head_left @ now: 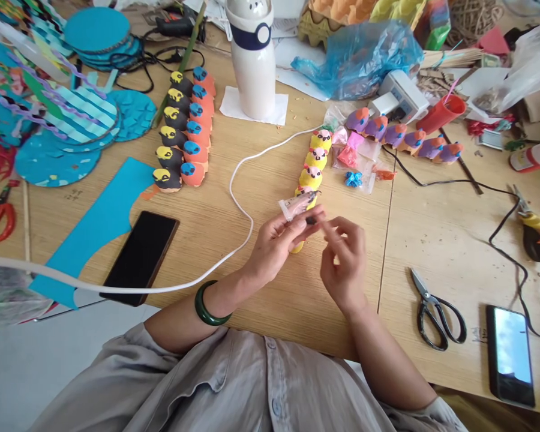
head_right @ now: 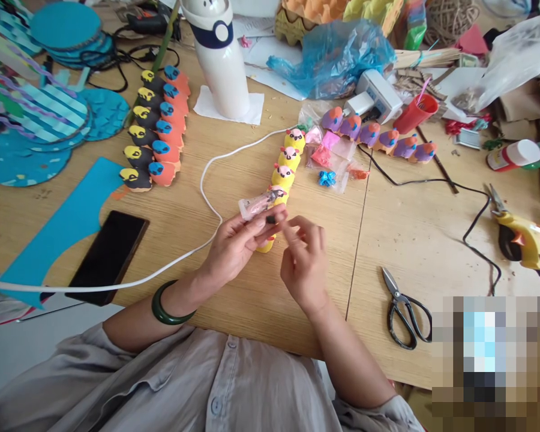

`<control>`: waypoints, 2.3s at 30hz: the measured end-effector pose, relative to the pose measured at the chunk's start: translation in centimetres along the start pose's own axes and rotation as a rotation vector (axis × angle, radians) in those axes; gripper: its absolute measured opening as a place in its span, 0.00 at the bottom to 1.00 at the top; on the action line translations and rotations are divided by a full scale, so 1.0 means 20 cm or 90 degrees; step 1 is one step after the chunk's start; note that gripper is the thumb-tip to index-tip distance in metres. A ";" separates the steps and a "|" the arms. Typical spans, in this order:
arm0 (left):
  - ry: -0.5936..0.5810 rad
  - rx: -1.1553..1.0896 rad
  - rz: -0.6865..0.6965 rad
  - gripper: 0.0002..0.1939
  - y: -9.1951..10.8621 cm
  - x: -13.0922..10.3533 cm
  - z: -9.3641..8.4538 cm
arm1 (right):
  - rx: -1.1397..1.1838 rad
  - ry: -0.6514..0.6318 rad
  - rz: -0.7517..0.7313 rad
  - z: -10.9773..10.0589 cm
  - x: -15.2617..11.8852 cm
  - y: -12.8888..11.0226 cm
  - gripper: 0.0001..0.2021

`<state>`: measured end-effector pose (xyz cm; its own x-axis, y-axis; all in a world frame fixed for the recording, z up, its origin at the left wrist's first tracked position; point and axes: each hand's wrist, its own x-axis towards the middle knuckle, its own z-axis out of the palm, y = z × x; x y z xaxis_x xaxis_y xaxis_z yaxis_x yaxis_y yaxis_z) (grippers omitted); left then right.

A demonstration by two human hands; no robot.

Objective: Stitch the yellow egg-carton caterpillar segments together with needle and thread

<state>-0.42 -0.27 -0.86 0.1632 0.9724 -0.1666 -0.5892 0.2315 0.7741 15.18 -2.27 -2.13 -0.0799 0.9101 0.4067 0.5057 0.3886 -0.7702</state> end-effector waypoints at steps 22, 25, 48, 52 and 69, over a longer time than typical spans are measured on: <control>-0.013 0.438 0.230 0.19 0.01 -0.04 -0.04 | 0.554 -0.106 0.350 -0.04 0.04 -0.06 0.25; -0.116 0.511 0.266 0.16 -0.01 -0.01 -0.07 | 0.563 -0.184 0.368 -0.04 0.04 -0.08 0.28; 0.021 0.579 0.333 0.20 0.03 0.03 -0.10 | 0.670 -0.197 0.361 -0.05 0.04 -0.06 0.32; 0.126 0.542 0.395 0.22 0.06 0.04 -0.11 | 0.712 -0.155 0.384 -0.06 0.05 -0.06 0.31; 0.076 0.426 0.294 0.20 0.02 0.02 -0.07 | 0.805 -0.092 0.430 -0.06 0.11 -0.05 0.26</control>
<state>-1.74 0.18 -1.45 -0.0877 0.9707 0.2235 0.0256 -0.2221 0.9747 15.52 -0.88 0.11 -0.2610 0.9447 -0.1983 -0.5989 -0.3196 -0.7343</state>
